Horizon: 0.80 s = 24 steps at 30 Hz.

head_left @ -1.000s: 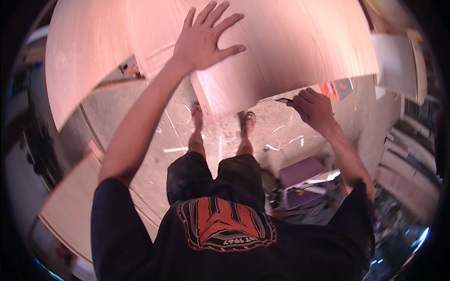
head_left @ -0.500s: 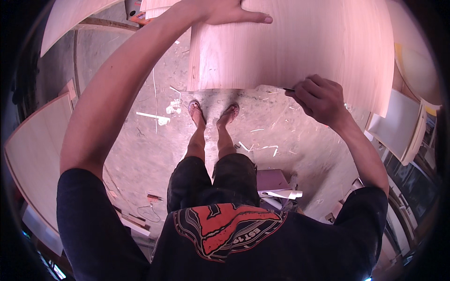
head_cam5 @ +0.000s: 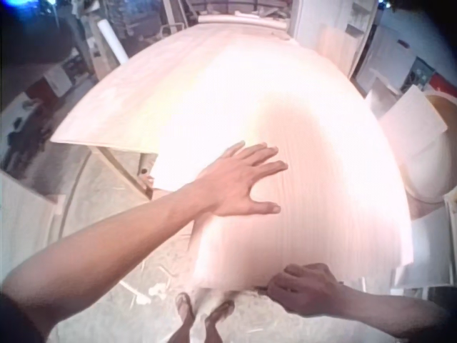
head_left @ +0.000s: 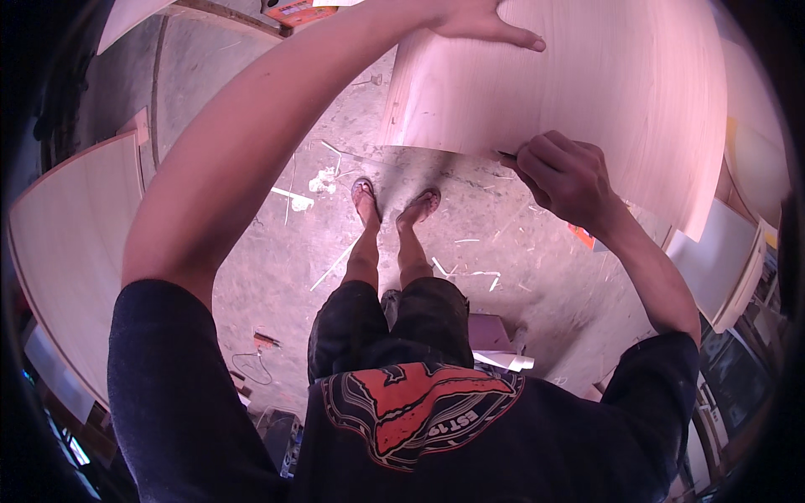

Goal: The person wipes the surface of a large wooden board with a cloth, then uses a utility knife to trim excess material along the edges of several wooden boards.

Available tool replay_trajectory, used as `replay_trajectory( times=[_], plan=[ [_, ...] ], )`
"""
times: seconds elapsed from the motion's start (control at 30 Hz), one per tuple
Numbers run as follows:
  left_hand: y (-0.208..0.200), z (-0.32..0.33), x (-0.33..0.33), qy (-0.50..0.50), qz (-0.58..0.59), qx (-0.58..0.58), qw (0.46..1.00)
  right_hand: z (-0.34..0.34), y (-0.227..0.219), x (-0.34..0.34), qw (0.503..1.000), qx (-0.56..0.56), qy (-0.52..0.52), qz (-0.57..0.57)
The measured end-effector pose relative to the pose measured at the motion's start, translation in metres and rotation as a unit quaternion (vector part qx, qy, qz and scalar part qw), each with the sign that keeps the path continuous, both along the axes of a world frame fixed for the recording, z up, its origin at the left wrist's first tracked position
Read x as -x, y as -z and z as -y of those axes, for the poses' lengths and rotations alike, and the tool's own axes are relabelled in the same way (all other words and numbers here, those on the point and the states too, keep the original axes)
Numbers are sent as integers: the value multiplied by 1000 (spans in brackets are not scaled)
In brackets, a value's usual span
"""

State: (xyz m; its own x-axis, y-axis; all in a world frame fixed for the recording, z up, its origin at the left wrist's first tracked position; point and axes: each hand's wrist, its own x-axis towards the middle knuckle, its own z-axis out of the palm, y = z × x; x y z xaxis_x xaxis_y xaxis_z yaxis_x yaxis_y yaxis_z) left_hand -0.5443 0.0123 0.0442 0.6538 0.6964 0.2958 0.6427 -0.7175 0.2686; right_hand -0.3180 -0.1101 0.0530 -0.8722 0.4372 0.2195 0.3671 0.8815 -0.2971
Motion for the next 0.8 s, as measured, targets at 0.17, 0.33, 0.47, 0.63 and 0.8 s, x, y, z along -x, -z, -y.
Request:
replay_trajectory(
  times=[0.17,0.33,0.47,0.63,0.8],
  plan=[
    [2,-1,0,-7,-1,-1,1000,-3,1,17,1000,12,-7,-9],
    [0,-1,-1,-10,-10,10,1000,-2,1,37,1000,10,-6,-7],
    [1,1,0,-2,7,6,1000,-4,3,53,1000,25,-16,-2],
    [5,-1,1,-6,5,-1,1000,-4,4,67,999,25,-23,7],
    [2,-1,1,-5,-7,3,1000,-6,5,72,999,16,-29,-8]
  ],
)
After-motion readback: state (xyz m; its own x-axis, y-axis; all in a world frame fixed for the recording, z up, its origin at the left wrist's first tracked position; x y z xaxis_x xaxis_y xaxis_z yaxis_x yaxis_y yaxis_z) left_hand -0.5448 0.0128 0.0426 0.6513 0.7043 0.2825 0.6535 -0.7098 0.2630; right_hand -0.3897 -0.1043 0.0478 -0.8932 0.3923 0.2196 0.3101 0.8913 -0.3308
